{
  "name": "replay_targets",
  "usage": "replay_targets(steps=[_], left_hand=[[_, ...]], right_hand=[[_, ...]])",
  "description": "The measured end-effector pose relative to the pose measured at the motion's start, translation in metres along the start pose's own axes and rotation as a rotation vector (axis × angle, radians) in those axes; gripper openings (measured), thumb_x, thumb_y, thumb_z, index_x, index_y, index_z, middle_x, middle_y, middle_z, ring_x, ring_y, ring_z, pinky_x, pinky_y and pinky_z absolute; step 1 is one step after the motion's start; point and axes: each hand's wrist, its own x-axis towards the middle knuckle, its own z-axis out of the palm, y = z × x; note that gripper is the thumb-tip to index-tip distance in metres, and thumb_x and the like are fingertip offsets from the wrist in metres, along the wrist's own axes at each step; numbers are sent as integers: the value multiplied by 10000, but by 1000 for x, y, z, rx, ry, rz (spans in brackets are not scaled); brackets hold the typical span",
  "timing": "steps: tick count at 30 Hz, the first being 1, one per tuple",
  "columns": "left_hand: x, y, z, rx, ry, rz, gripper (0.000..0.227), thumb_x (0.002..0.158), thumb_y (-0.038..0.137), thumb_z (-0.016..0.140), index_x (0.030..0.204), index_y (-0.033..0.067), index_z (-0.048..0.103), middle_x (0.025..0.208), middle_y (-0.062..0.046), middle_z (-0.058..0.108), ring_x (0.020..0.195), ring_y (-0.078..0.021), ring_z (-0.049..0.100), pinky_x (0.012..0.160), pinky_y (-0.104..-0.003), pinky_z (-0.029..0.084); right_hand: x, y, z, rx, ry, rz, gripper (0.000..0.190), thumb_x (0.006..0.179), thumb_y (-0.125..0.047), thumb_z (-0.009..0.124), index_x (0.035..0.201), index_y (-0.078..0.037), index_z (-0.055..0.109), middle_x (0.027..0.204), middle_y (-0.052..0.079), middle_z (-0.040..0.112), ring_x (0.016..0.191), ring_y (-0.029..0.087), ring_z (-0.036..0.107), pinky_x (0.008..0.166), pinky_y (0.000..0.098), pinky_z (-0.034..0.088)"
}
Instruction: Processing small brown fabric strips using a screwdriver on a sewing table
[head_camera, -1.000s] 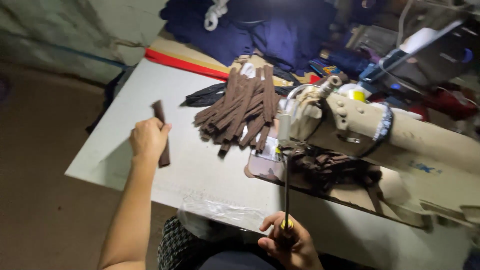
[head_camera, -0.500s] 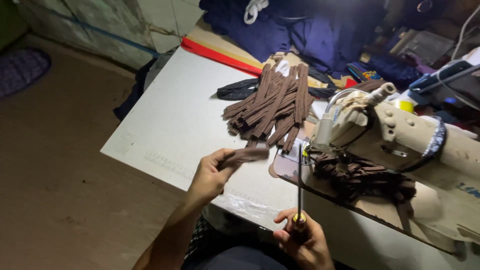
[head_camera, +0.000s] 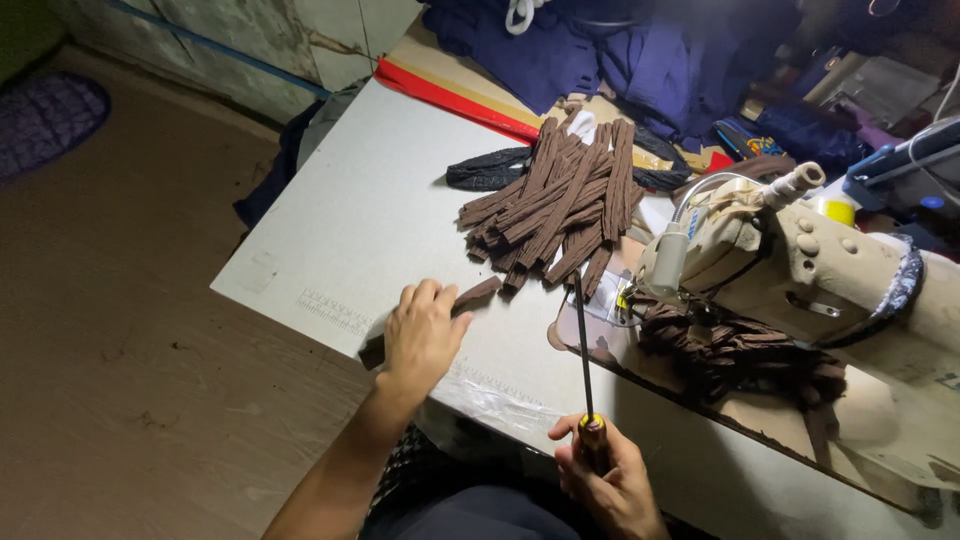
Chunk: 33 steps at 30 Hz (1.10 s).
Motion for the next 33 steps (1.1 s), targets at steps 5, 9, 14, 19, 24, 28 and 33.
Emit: replay_targets(steps=[5,9,14,19,24,28,33], left_hand=[[20,3,16,-12,146,63,197,826,262,578,955,122,629,881,-55,608,775,-157,552,643,-273,487],[0,21,-30,-668,-21,40,189,801,178,564,957,101,638,933,-52,668,880,-145,621,810,-237,503],[-20,20,-33,-1614,-414,-38,270,698,54,645,956,-24,624,772,-140,645,676,-204,607,665,-328,505],[-25,26,-20,-1846,-405,-142,266,669,-25,671,931,-20,628,768,-147,639,632,-208,609,588,-262,501],[-27,35,-10,-1970,-377,-295,229,665,18,695,878,25,613,712,-163,626,597,-238,625,498,-263,499],[-28,37,-6,-2033,-365,-369,257,668,-61,649,917,-15,607,858,-173,627,711,-250,589,658,-302,496],[-33,41,-12,-2111,-413,-216,373,694,-57,632,1049,12,539,884,-134,591,673,-213,591,610,-243,492]], right_hand=[[0,-1,-4,-68,-64,-150,280,807,-239,559,944,5,573,560,20,423,448,99,426,413,211,344],[7,37,-43,-405,193,-335,315,784,-336,546,921,-59,605,835,24,550,702,114,496,663,193,356],[-4,24,-88,-1062,448,-328,281,713,-371,588,906,-169,612,844,-12,623,750,161,596,665,294,441],[-20,-30,-95,-1306,397,-592,228,718,-294,621,935,-223,617,946,-77,626,789,70,625,681,219,471],[-27,-71,-102,-1818,48,-1176,148,798,-198,489,912,-153,570,1044,83,561,795,231,551,917,646,339],[-33,-71,-93,-1632,491,-965,236,753,-245,691,961,-147,638,891,27,623,781,257,613,659,336,485],[-33,-80,-86,-1599,462,-996,250,750,-229,696,978,-134,656,879,18,629,852,260,632,624,306,473]])
